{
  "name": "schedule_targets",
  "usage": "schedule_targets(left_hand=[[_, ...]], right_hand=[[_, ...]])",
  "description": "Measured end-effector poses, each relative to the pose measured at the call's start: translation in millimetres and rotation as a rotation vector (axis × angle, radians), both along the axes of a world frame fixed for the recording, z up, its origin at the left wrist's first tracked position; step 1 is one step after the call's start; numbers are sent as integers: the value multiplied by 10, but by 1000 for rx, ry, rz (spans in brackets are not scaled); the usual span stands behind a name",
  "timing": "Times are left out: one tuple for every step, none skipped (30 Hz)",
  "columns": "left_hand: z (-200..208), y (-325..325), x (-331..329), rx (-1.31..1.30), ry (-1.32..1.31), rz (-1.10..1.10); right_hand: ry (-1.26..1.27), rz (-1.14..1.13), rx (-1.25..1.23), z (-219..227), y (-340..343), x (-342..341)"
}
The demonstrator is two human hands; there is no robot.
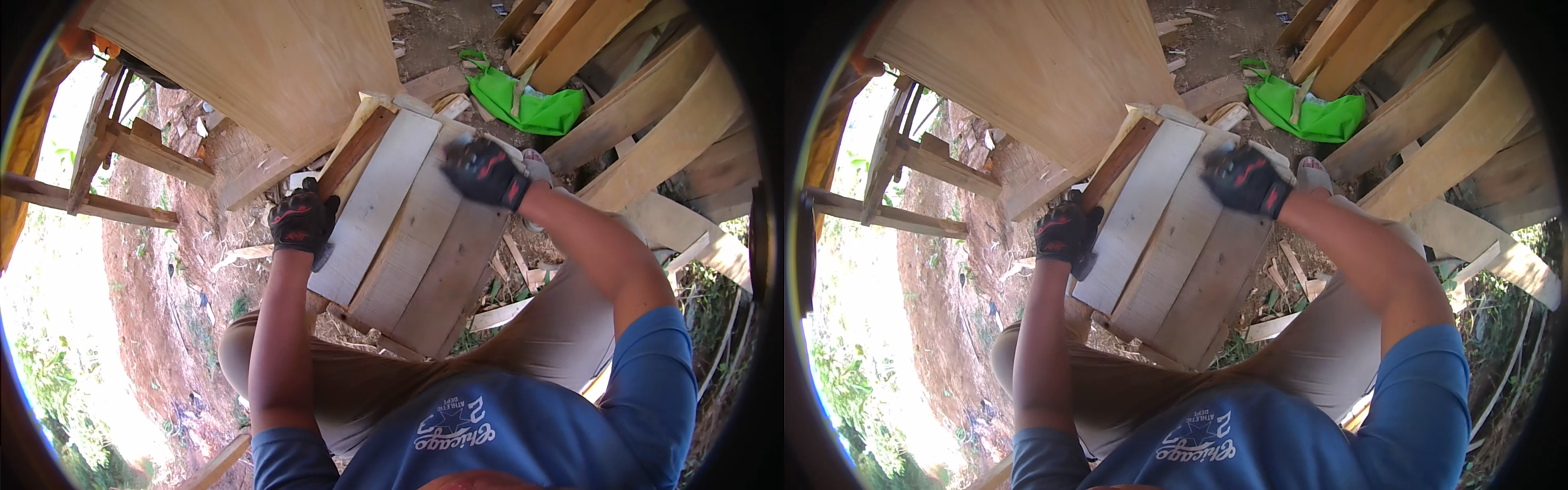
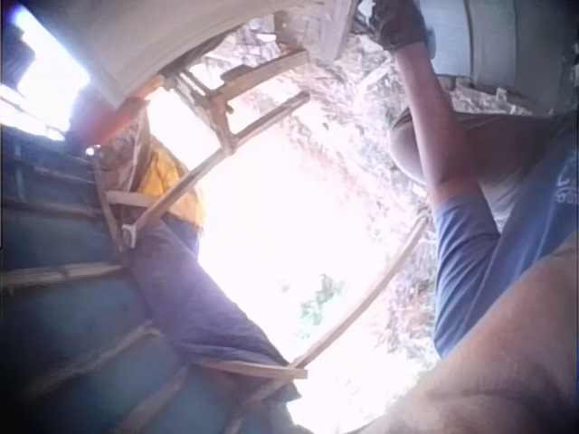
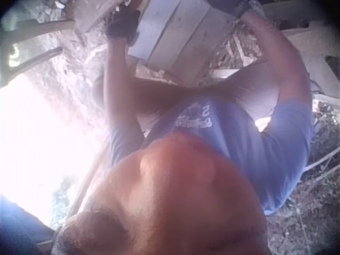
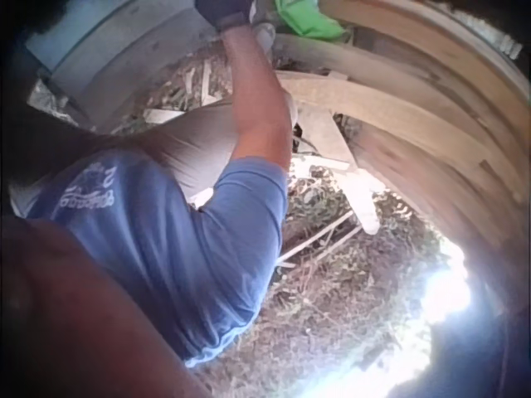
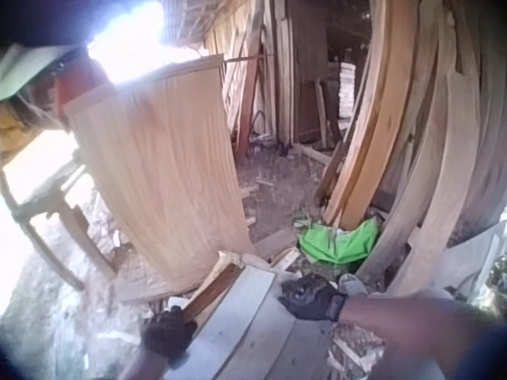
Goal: The person rubs a piece of sandpaper against the edges of wooden slats on a structure. They also use a hammer-like tool to shift the slats into position.
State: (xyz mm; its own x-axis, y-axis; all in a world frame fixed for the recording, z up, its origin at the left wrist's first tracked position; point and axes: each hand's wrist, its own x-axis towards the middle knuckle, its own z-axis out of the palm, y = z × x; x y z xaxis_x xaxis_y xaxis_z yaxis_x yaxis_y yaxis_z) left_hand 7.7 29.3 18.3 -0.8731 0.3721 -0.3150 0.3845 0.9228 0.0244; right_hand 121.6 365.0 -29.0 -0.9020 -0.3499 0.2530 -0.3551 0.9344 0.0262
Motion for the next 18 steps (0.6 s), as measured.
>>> schedule_targets(left_hand=[[-2,-48,-1,-1,8,8],[-42,-66,2,3,9,10],[-49,-58,-13,7,14,7],[-20,-47,-24,0,25,17],[-11,-5,-10,-5,23,14],[-3,1,24,-19,17,17],[25,12,37,-16,4,40],[20,14,33,-9,-3,35],[17,26,23,3,-8,29],[8,37,14,12,-11,28],[-10,42,10,15,-15,26],[-10,17,10,13,-12,31],[5,-4,0,11,-11,35],[15,2,-4,10,-19,26],[30,-13,-3,1,-28,23],[36,-8,-2,-5,-38,14],[25,-21,9,-4,-10,8],[11,-27,24,-4,17,3]], right_hand=[[-22,59,12,35,-308,84],[-42,223,103,17,-548,223],[87,280,42,32,-791,423],[-182,387,32,-35,-872,582],[-135,410,17,-17,-803,567],[-89,439,-7,-19,-711,490],[-56,289,-30,-30,-552,335],[-16,143,-49,-19,-357,131],[17,9,-57,-28,-46,-6],[52,-120,-67,-47,176,-72],[73,-90,-60,-31,158,-49],[100,-53,-58,-2,67,-7],[125,-15,-55,20,-41,53],[46,88,-21,51,-214,140],[-34,197,6,51,-454,236],[-44,256,-37,42,-657,417],[-99,378,-9,54,-772,576],[-52,354,43,17,-732,532]])
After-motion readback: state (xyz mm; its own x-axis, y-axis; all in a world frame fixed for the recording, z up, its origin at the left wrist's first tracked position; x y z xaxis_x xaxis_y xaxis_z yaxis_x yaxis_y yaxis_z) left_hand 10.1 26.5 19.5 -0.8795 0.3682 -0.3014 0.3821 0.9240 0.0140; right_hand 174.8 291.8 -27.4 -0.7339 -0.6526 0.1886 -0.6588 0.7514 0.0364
